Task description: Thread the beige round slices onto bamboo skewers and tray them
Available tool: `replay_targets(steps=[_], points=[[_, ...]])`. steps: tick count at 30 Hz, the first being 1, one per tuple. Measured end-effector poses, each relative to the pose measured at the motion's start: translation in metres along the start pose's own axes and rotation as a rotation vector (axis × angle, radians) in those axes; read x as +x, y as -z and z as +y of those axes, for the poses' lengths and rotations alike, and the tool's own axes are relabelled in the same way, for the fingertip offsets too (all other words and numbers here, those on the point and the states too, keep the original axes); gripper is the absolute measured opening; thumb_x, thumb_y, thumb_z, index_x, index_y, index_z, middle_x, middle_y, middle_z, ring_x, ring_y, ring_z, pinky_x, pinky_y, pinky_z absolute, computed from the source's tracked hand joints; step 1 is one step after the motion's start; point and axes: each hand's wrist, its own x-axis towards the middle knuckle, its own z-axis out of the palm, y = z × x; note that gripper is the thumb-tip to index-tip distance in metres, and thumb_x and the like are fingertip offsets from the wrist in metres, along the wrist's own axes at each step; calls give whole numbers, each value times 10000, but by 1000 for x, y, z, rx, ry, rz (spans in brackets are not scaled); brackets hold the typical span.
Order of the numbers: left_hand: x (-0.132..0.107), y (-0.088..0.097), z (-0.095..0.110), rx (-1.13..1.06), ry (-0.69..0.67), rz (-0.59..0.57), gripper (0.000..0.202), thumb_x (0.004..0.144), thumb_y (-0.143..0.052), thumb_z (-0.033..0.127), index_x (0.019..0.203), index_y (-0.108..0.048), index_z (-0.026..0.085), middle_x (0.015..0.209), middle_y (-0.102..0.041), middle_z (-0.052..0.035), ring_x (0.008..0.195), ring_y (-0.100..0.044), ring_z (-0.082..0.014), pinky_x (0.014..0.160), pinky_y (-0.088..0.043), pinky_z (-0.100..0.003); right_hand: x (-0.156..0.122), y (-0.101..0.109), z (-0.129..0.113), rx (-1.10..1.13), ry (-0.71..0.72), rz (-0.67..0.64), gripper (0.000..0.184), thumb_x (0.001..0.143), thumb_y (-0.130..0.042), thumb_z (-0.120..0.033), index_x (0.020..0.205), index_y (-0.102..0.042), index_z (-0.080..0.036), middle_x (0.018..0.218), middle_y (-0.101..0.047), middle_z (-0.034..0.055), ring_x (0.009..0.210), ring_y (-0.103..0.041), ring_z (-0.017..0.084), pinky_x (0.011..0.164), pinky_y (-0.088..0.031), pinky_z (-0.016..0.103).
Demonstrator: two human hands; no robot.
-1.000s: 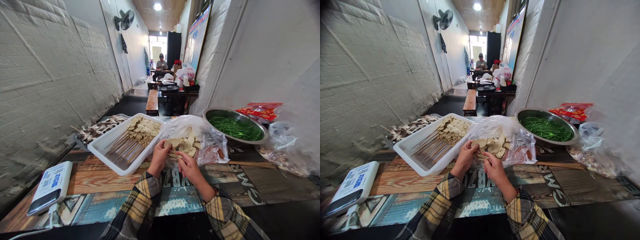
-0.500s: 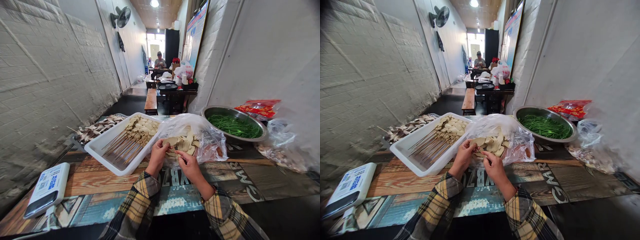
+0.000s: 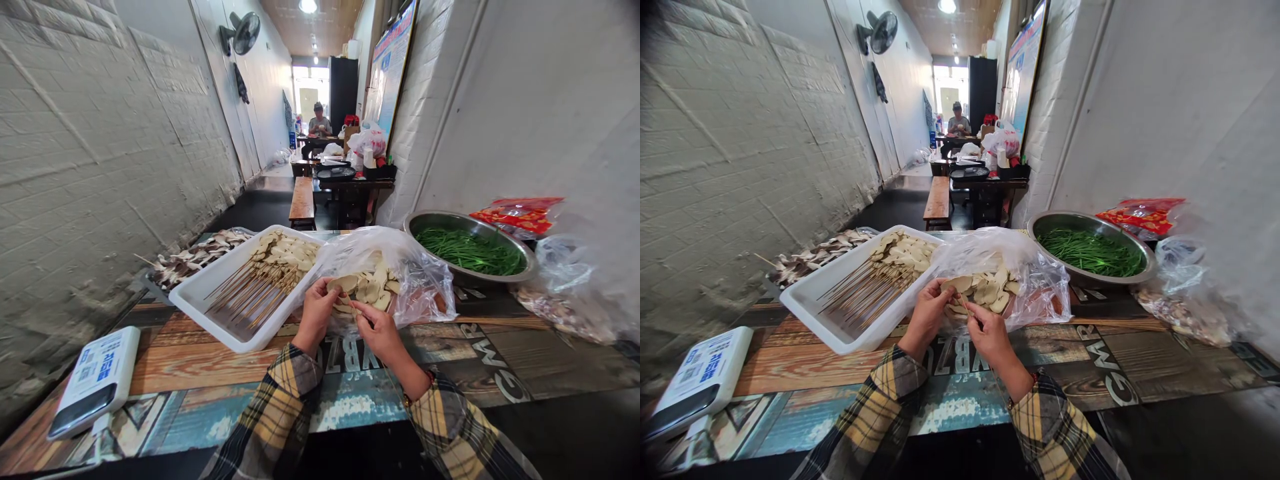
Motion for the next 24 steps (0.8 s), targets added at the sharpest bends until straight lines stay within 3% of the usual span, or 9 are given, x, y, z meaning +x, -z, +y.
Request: replay_targets(steps=[6, 13, 24], points=[[-1, 0, 3, 81, -27, -26, 191, 720, -680, 325, 791, -627, 156, 662, -664, -9, 584, -542, -121, 579, -398, -230, 3, -1, 1, 6, 21, 13, 365, 843, -490, -210, 1117, -726, -159, 843, -756, 59, 716, -681, 182, 657, -537, 275], [0, 2, 4, 83, -39, -57, 189, 710, -697, 324, 784, -637, 160, 669, -663, -8, 619, -555, -131, 608, -403, -237, 4, 1, -1, 26, 19, 13, 343, 873, -490, -245, 1103, -728, -156, 706, -718, 36, 704, -662, 180, 596, -511, 246], [-1, 0, 5, 80, -13, -41, 179, 699, -689, 316, 790, -635, 171, 624, -658, 2, 588, -570, -137, 612, -417, -245, 2, -1, 0, 46, 34, 29, 335, 887, -502, -264, 1110, -731, -161, 727, -721, 41, 698, -657, 178, 589, -506, 241]])
